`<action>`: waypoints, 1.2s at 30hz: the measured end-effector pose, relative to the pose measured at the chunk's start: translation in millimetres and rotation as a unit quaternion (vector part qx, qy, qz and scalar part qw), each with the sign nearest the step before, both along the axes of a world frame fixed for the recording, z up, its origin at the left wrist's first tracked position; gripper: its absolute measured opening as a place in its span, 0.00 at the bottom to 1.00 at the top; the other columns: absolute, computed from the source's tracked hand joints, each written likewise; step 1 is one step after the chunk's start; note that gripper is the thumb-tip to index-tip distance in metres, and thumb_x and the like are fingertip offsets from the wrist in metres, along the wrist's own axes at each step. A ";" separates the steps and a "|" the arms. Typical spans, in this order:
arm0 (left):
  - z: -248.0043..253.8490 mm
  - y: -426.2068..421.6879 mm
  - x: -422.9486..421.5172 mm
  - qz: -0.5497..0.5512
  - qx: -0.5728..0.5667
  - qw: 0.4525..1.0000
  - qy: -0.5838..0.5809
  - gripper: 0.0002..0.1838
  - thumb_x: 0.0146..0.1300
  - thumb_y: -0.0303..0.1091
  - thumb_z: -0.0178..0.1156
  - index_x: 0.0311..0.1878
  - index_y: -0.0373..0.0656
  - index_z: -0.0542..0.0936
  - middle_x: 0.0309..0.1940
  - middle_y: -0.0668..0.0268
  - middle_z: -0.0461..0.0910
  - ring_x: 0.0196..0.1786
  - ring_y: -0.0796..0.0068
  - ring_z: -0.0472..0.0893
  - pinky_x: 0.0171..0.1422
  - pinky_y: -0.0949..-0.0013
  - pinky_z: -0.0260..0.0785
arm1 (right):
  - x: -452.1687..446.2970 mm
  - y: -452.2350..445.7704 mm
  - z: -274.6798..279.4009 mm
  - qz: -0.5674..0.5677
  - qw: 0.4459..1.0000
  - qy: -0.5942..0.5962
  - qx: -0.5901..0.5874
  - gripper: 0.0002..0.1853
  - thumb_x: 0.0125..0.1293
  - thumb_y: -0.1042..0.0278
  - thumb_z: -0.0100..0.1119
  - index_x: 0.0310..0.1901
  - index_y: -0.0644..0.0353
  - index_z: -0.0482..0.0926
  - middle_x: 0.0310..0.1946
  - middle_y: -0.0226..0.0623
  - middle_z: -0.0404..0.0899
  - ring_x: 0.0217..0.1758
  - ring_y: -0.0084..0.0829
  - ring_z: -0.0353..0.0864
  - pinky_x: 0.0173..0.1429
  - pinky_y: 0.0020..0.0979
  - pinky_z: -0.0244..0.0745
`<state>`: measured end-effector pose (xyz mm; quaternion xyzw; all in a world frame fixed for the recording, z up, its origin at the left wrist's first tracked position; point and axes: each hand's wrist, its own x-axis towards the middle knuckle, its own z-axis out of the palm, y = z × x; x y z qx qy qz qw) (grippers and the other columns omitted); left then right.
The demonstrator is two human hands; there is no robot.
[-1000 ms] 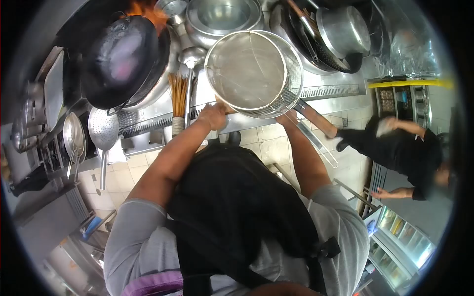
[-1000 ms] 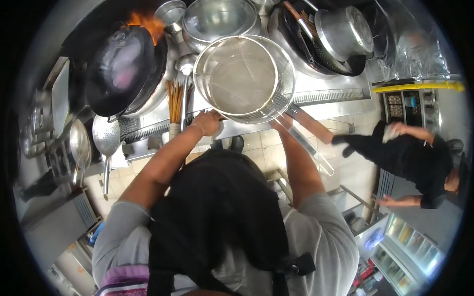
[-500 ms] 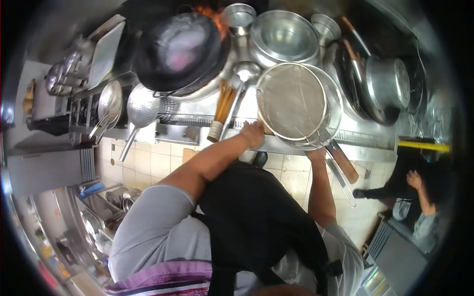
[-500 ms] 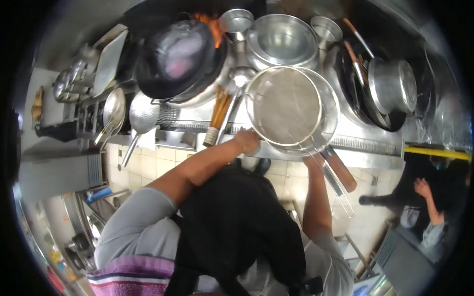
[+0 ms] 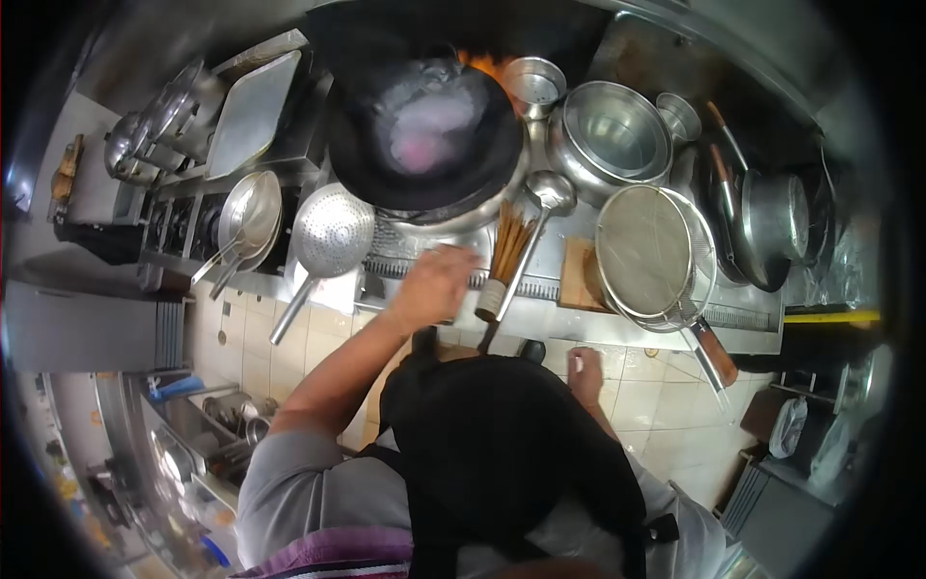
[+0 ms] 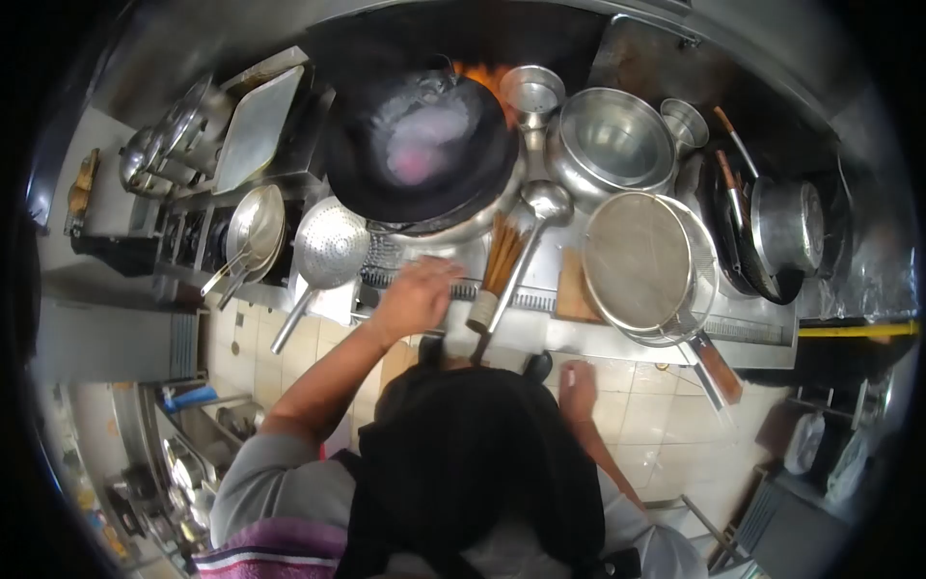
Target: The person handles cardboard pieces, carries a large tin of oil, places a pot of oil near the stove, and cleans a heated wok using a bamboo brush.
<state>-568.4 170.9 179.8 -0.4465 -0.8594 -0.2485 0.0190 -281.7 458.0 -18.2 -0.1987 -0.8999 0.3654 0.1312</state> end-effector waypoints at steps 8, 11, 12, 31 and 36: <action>-21.5 -89.2 -113.9 0.044 -0.059 0.994 0.083 0.20 0.62 0.41 0.73 0.53 0.37 0.87 0.53 0.54 0.85 0.58 0.48 0.82 0.66 0.48 0.73 | -82.3 -157.6 -29.5 -0.172 0.828 -0.196 -0.496 0.12 0.72 0.64 0.73 0.40 0.63 0.82 0.33 0.38 0.84 0.32 0.30 0.82 0.41 0.36 0.79; -34.5 -79.6 -140.8 0.016 -0.066 0.993 0.096 0.17 0.65 0.44 0.72 0.41 0.38 0.86 0.46 0.53 0.88 0.53 0.47 0.85 0.60 0.47 0.77 | -101.0 -184.7 -11.4 -0.171 0.734 -0.069 -0.653 0.15 0.70 0.62 0.75 0.40 0.66 0.82 0.29 0.39 0.83 0.26 0.27 0.80 0.34 0.32 0.76; -50.3 -75.2 -149.7 0.018 -0.048 0.996 0.067 0.17 0.66 0.46 0.71 0.37 0.40 0.86 0.41 0.53 0.88 0.48 0.47 0.87 0.56 0.47 0.78 | -108.9 -191.3 3.3 -0.226 0.792 -0.096 -0.560 0.15 0.71 0.61 0.74 0.41 0.66 0.83 0.29 0.39 0.83 0.24 0.27 0.78 0.31 0.32 0.73; -52.3 -91.1 -149.8 0.023 0.109 0.993 0.042 0.18 0.64 0.47 0.70 0.25 0.45 0.82 0.30 0.61 0.84 0.42 0.53 0.84 0.51 0.48 0.74 | -76.4 -224.5 132.3 -0.229 0.871 0.001 -0.434 0.10 0.80 0.64 0.61 0.43 0.60 0.75 0.17 0.29 0.70 0.12 0.24 0.68 0.14 0.30 0.62; -40.0 -100.6 -133.2 0.060 0.103 0.992 0.033 0.11 0.63 0.44 0.71 0.37 0.46 0.84 0.40 0.62 0.85 0.52 0.54 0.82 0.56 0.49 0.70 | -62.9 -211.0 123.7 -0.208 0.866 0.023 -0.454 0.10 0.82 0.63 0.62 0.41 0.56 0.74 0.16 0.26 0.68 0.13 0.21 0.66 0.18 0.27 0.62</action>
